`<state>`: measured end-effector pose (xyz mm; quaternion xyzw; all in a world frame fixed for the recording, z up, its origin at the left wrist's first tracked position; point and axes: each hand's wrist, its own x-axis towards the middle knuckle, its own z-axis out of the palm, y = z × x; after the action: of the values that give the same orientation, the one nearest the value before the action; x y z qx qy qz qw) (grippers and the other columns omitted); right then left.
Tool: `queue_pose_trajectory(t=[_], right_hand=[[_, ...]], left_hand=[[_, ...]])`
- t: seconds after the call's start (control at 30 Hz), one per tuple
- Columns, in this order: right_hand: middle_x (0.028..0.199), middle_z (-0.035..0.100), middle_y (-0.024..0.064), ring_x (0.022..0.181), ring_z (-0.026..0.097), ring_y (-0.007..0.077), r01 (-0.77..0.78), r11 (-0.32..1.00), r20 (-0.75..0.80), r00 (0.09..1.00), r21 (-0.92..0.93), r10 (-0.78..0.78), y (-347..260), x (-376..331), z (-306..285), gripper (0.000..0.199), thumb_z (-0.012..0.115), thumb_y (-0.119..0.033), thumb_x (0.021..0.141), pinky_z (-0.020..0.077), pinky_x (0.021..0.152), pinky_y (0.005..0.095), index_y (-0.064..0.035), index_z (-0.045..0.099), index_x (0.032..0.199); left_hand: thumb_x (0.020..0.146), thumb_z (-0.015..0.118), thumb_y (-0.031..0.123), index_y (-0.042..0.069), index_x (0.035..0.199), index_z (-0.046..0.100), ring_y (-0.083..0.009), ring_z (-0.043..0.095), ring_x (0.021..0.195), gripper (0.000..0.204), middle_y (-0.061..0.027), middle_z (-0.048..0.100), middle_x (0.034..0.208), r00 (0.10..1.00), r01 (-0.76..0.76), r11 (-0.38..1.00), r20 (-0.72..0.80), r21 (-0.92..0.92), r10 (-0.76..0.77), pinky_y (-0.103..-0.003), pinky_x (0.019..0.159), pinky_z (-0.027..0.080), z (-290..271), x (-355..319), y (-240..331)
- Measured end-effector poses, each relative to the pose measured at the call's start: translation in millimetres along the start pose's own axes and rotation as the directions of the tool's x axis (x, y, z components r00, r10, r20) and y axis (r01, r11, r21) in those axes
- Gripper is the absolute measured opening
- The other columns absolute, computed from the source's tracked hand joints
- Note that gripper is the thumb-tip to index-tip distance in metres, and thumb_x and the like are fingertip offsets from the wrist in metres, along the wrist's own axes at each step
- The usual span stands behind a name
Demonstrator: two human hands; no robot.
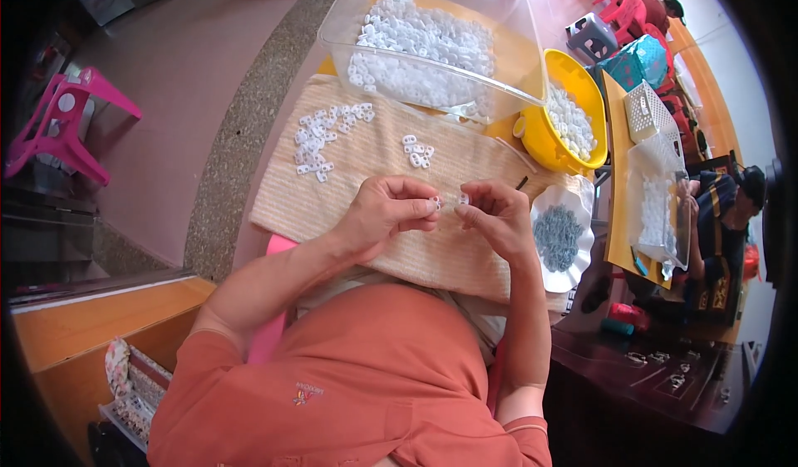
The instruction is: Manually assembling small white plastic components by joining parts together at a workshop table.
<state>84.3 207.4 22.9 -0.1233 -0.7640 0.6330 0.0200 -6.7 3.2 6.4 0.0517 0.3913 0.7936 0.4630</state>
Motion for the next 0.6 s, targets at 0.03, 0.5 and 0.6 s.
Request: queue_pose_trajectory(t=[0.03,0.5,0.6], right_hand=[[0.082,0.065,0.0028,0.071,0.063,0.0087,-0.002,1.000,0.000,1.000,0.003,0.002,1.3,-2.5,0.9,0.024,0.072,0.001,0.081,0.0526,0.063,0.0229,0.0027,0.064,0.104],[0.086,0.068,0.0059,0.073,0.065,0.0112,-0.020,0.959,-0.003,1.000,0.282,0.022,4.8,-18.4,17.4,0.030,0.072,0.001,0.082,0.0534,0.065,0.0230,0.0025,0.064,0.111],[0.086,0.068,0.0064,0.073,0.065,0.0117,-0.005,0.960,-0.006,1.000,0.280,0.007,7.6,-18.8,18.7,0.030,0.072,0.001,0.082,0.0538,0.065,0.0232,0.0025,0.064,0.111]], left_hand=[[0.085,0.068,0.002,-0.003,0.098,0.066,-0.0156,0.067,0.078,0.015,-0.0099,0.068,0.089,1.000,0.007,1.000,0.008,0.003,-0.007,-0.028,0.073,0.058,0.1,-0.1,0.2],[0.085,0.067,0.001,-0.002,0.102,0.065,-0.0150,0.067,0.081,0.017,-0.0096,0.068,0.093,0.998,0.066,0.997,0.019,0.029,-0.066,-0.028,0.074,0.058,-0.7,0.4,-8.6],[0.085,0.067,0.001,-0.001,0.101,0.065,-0.0148,0.067,0.081,0.016,-0.0095,0.068,0.092,0.997,0.074,0.997,0.025,0.027,-0.074,-0.027,0.074,0.058,0.2,-0.4,-7.9]])
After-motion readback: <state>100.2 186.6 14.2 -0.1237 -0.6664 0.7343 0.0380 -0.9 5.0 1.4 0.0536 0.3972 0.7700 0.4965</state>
